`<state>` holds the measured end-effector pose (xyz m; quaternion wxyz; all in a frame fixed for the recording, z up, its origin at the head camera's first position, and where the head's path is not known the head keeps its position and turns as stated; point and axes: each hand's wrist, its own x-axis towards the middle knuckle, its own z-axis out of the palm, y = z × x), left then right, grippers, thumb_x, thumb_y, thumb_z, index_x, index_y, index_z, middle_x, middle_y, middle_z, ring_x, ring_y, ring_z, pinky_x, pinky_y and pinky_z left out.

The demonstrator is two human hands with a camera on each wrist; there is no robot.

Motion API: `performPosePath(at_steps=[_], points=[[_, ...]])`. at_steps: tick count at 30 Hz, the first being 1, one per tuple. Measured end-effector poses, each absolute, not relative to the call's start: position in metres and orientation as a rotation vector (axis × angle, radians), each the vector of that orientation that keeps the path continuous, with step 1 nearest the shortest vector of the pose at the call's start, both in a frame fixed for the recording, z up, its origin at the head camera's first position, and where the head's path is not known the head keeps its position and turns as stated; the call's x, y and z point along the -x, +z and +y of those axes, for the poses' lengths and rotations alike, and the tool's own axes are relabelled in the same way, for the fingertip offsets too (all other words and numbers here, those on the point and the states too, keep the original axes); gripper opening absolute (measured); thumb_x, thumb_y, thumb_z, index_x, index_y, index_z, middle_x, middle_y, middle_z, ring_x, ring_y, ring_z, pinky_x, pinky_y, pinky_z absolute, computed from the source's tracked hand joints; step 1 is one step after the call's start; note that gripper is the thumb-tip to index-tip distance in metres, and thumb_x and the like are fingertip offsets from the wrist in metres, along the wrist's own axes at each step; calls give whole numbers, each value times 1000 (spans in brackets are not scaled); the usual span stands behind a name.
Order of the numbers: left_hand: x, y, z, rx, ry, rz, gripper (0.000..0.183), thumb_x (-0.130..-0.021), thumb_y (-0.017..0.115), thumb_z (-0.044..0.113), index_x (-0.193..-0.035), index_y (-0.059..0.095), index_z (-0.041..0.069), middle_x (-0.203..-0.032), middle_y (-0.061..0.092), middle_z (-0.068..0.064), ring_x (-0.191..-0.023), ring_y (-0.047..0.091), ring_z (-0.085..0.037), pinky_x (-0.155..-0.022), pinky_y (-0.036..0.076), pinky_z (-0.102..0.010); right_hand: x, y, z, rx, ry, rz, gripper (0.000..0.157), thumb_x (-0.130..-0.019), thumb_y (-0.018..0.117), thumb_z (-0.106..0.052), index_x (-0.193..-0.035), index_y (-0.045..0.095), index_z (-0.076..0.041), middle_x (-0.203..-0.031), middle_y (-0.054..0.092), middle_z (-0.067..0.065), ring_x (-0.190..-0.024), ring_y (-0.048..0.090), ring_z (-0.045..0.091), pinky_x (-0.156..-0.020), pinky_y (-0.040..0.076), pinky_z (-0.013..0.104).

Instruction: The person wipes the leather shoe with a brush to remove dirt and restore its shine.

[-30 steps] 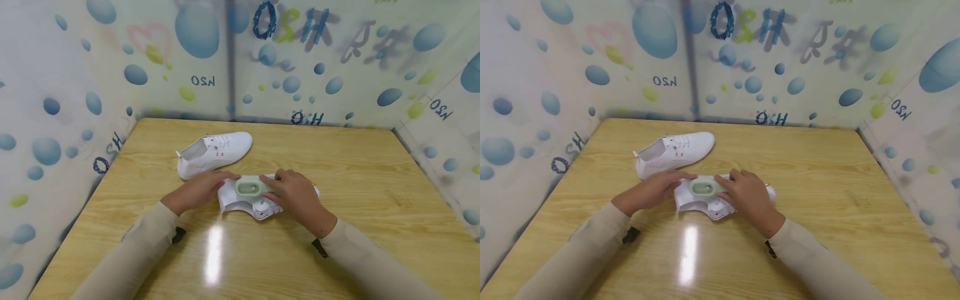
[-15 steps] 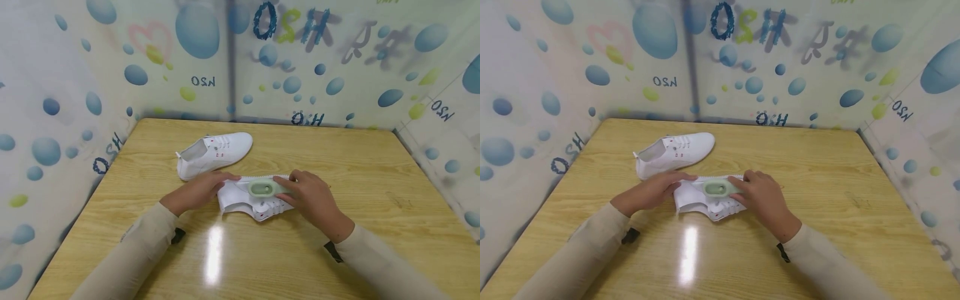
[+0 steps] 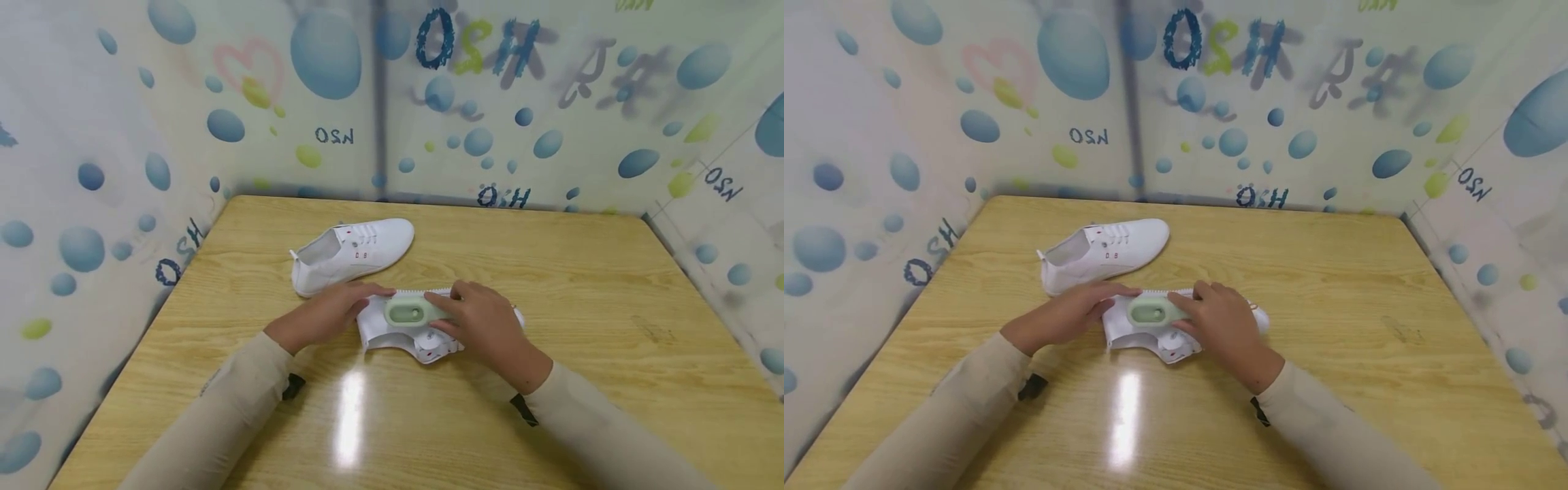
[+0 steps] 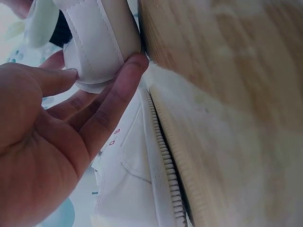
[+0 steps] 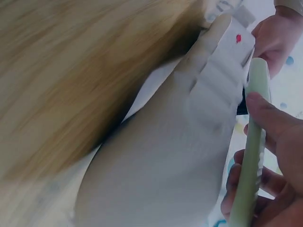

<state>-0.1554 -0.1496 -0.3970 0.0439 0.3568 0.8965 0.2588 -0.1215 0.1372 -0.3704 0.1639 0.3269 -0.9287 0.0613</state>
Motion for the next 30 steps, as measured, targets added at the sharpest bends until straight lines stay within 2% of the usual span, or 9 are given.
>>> performPosePath(at_steps=[12, 30], points=[[154, -395, -152, -1067, 794, 2755, 45, -99, 56, -1, -140, 58, 18, -141, 60, 2, -131, 56, -22, -107, 45, -41, 116, -363, 186, -806, 195, -2640, 47, -74, 88, -32, -118, 75, -22, -83, 60, 2, -65, 52, 13, -54, 42, 27], [155, -398, -150, -1091, 813, 2731, 45, -99, 55, -1, -141, 56, 17, -143, 58, 2, -133, 55, -20, -109, 43, -40, 126, -376, 134, -1018, 96, -2601, 46, -81, 82, -39, -123, 73, -23, -92, 64, 4, -72, 58, 17, -62, 49, 30]])
